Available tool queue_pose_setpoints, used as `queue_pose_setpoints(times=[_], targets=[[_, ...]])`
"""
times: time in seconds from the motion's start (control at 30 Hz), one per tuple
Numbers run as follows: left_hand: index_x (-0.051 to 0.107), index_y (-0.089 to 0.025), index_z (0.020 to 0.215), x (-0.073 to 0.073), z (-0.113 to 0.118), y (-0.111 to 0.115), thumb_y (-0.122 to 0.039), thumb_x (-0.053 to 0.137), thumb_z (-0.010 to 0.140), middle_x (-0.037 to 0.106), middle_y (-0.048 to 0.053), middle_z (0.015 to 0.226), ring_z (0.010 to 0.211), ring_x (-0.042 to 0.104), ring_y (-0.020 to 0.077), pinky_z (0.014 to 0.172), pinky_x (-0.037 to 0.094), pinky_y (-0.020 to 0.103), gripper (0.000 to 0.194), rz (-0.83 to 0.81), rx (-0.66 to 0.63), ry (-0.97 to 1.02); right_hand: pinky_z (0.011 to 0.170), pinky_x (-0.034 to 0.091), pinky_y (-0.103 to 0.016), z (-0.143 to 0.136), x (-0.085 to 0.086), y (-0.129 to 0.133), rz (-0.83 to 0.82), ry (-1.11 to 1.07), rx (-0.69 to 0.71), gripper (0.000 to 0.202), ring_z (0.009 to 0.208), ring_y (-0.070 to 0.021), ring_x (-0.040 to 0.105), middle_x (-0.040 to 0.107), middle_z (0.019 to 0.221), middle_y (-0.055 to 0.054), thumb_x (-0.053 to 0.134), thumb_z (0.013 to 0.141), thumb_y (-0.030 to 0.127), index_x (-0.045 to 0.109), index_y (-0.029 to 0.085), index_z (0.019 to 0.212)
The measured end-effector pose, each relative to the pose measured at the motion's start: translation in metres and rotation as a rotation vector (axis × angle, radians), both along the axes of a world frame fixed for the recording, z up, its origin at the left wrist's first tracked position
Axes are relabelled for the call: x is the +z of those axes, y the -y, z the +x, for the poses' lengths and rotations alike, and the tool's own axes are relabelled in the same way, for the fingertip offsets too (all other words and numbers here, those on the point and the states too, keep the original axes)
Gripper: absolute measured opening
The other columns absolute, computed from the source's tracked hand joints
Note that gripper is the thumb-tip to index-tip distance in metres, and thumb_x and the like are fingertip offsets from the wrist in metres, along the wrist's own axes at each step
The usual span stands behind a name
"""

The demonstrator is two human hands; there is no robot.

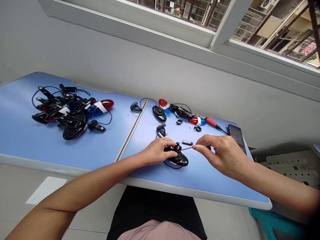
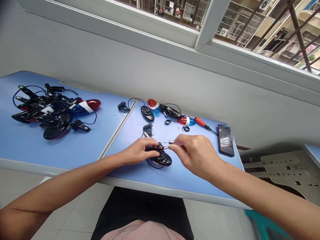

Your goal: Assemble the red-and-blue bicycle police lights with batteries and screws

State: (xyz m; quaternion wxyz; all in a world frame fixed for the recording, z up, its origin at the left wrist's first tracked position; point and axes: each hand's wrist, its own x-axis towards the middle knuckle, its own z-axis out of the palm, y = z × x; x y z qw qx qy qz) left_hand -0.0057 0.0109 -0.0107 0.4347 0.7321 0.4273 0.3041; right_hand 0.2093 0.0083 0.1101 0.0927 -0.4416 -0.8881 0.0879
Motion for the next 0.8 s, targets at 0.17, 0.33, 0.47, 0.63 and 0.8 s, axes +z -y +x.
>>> queue_pose_setpoints(times=[0.17, 0.33, 0.47, 0.63, 0.8], targets=[[0.070, -0.018, 0.087, 0.004, -0.003, 0.000, -0.029, 0.076, 0.077, 0.066, 0.001, 0.085, 0.086, 0.057, 0.0198, 0.076, 0.041, 0.026, 0.016, 0.044, -0.131, -0.055, 0.054, 0.037, -0.027, 0.006, -0.003, 0.005, -0.021, -0.029, 0.014, 0.029, 0.053, -0.0138, 0.058, 0.072, 0.070, -0.004, 0.051, 0.094, 0.038, 0.071, 0.019, 0.085], [0.070, -0.018, 0.100, 0.002, -0.001, 0.001, -0.028, 0.081, 0.073, 0.067, 0.003, 0.092, 0.093, 0.058, 0.0215, 0.080, 0.042, 0.027, 0.031, 0.054, -0.128, -0.078, 0.053, 0.038, -0.026, 0.012, -0.006, 0.010, -0.015, -0.058, 0.007, 0.026, 0.053, -0.0132, 0.057, 0.072, 0.071, -0.003, 0.052, 0.095, 0.036, 0.070, 0.020, 0.085], [0.071, -0.019, 0.106, -0.001, 0.000, 0.001, -0.028, 0.083, 0.071, 0.068, 0.005, 0.100, 0.097, 0.059, 0.0227, 0.083, 0.043, 0.029, 0.038, 0.003, -0.097, -0.052, 0.052, 0.038, -0.026, 0.016, -0.007, 0.014, 0.004, -0.062, 0.004, 0.027, 0.052, -0.0133, 0.058, 0.072, 0.070, -0.003, 0.051, 0.095, 0.037, 0.070, 0.020, 0.086], [0.071, -0.020, 0.107, -0.001, 0.002, 0.003, -0.027, 0.083, 0.071, 0.070, 0.005, 0.102, 0.100, 0.060, 0.0234, 0.086, 0.044, 0.031, 0.039, 0.011, -0.076, -0.052, 0.053, 0.038, -0.026, 0.015, -0.009, 0.016, 0.020, -0.053, 0.008, 0.030, 0.051, -0.0127, 0.057, 0.072, 0.070, -0.002, 0.050, 0.096, 0.039, 0.071, 0.020, 0.086], [0.071, -0.021, 0.107, 0.000, 0.004, 0.007, -0.026, 0.083, 0.071, 0.071, 0.005, 0.104, 0.105, 0.059, 0.0244, 0.091, 0.044, 0.033, 0.039, 0.064, -0.050, -0.069, 0.051, 0.035, -0.027, 0.007, -0.011, 0.012, 0.057, -0.013, -0.102, 0.044, 0.044, -0.0123, 0.050, 0.067, 0.060, -0.001, 0.046, 0.095, 0.051, 0.071, 0.021, 0.075]])
